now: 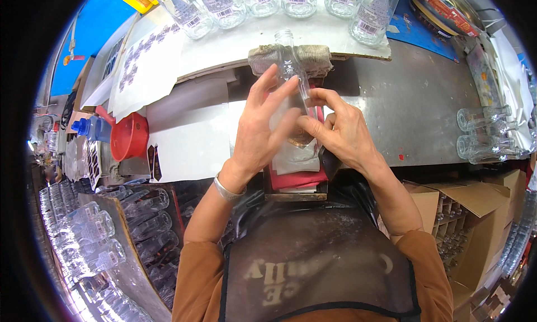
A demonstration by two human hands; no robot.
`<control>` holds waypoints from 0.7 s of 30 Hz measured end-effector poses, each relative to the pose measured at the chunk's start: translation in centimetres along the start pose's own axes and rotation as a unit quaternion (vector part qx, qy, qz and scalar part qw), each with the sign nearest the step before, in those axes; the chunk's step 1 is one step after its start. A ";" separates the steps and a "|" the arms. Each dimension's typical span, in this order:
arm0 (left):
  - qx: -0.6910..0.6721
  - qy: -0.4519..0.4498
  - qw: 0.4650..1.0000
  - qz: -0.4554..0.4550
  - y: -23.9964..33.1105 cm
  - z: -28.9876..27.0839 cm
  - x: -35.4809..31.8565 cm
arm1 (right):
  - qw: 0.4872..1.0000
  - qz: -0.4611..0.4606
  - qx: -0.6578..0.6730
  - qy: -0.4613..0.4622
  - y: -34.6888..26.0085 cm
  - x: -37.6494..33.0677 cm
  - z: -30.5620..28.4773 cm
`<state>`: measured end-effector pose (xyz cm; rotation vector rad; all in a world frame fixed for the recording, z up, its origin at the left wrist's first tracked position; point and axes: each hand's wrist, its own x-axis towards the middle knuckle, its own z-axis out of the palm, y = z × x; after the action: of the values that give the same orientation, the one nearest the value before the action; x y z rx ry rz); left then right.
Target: The person applies labels to clear plastic bottles one at a time. They pick up a bottle, place a label on it, smooth it with a black tool, and set the bottle aside. The process repeats for multiple bottles.
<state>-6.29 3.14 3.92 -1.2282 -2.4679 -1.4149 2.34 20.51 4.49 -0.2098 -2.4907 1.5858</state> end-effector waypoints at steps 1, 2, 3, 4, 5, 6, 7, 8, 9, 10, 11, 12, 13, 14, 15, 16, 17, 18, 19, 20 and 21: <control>0.000 -0.001 1.000 -0.004 0.1 -0.1 0.0 | 1.000 -0.002 -0.002 0.000 0.1 0.1 0.0; -0.002 -0.003 1.000 -0.009 0.2 0.0 -0.2 | 1.000 0.001 0.007 -0.004 0.3 -0.1 0.1; -0.010 0.004 1.000 -0.010 0.2 0.0 -0.2 | 1.000 0.003 0.016 -0.008 0.4 -0.1 0.1; -0.017 0.010 1.000 -0.012 0.1 0.0 -0.2 | 0.999 0.006 0.035 -0.015 0.6 -0.1 0.1; -0.027 0.014 0.999 -0.017 0.0 0.2 -0.5 | 0.998 0.025 0.050 -0.033 0.7 -0.5 -0.1; -0.104 0.008 0.992 -0.064 0.1 0.2 -1.0 | 0.996 0.043 0.063 -0.049 0.7 -0.7 -0.2; -0.220 0.008 0.968 -0.124 -0.2 0.5 -1.8 | 0.994 0.054 0.074 -0.061 0.6 -1.4 -0.4; -0.289 0.002 0.943 -0.163 0.3 0.7 -2.4 | 0.992 0.064 0.084 -0.069 0.6 -1.8 -0.6; -0.356 -0.004 0.913 -0.200 0.9 0.8 -3.1 | 0.991 0.068 0.092 -0.072 0.9 -2.1 -0.6; -0.379 -0.013 0.904 -0.195 1.3 1.2 -3.7 | 0.990 0.072 0.099 -0.075 1.1 -2.4 -0.6; -0.400 -0.020 0.896 -0.189 1.6 1.3 -4.2 | 0.988 0.074 0.107 -0.080 1.1 -2.7 -0.6; -0.372 -0.022 0.909 -0.186 1.6 1.4 -4.5 | 0.988 0.075 0.109 -0.080 1.0 -2.7 -0.6; -0.370 -0.021 0.909 -0.191 1.7 1.4 -4.6 | 0.988 0.077 0.111 -0.081 0.9 -2.7 -0.5; -0.367 -0.019 0.910 -0.194 1.8 1.5 -4.6 | 0.989 0.073 0.102 -0.082 0.9 -2.7 -0.5; -0.364 -0.018 0.910 -0.196 1.9 1.5 -4.5 | 0.989 0.072 0.094 -0.083 1.0 -2.7 -0.5; -0.365 -0.014 0.910 -0.199 1.9 1.6 -4.6 | 0.990 0.071 0.086 -0.084 1.0 -2.7 -0.5; -0.365 -0.010 0.909 -0.200 1.9 1.7 -4.7 | 0.991 0.070 0.078 -0.084 1.1 -2.8 -0.4; -0.365 -0.007 0.909 -0.201 1.9 1.8 -4.8 | 0.990 0.067 0.091 -0.079 1.2 -2.8 -0.4; -0.379 -0.008 0.903 -0.202 1.7 1.7 -4.8 | 0.990 0.064 0.103 -0.074 1.4 -2.8 -0.3; -0.391 -0.010 0.897 -0.204 1.3 1.4 -4.8 | 0.989 0.062 0.116 -0.069 1.5 -2.8 -0.2; -0.404 -0.012 0.891 -0.207 1.0 1.2 -4.7 | 0.988 0.062 0.122 -0.067 1.6 -2.7 -0.2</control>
<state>-1.99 1.45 2.07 -0.7592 -2.2765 -2.7313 5.04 20.74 2.93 -0.2345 -2.3901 1.9989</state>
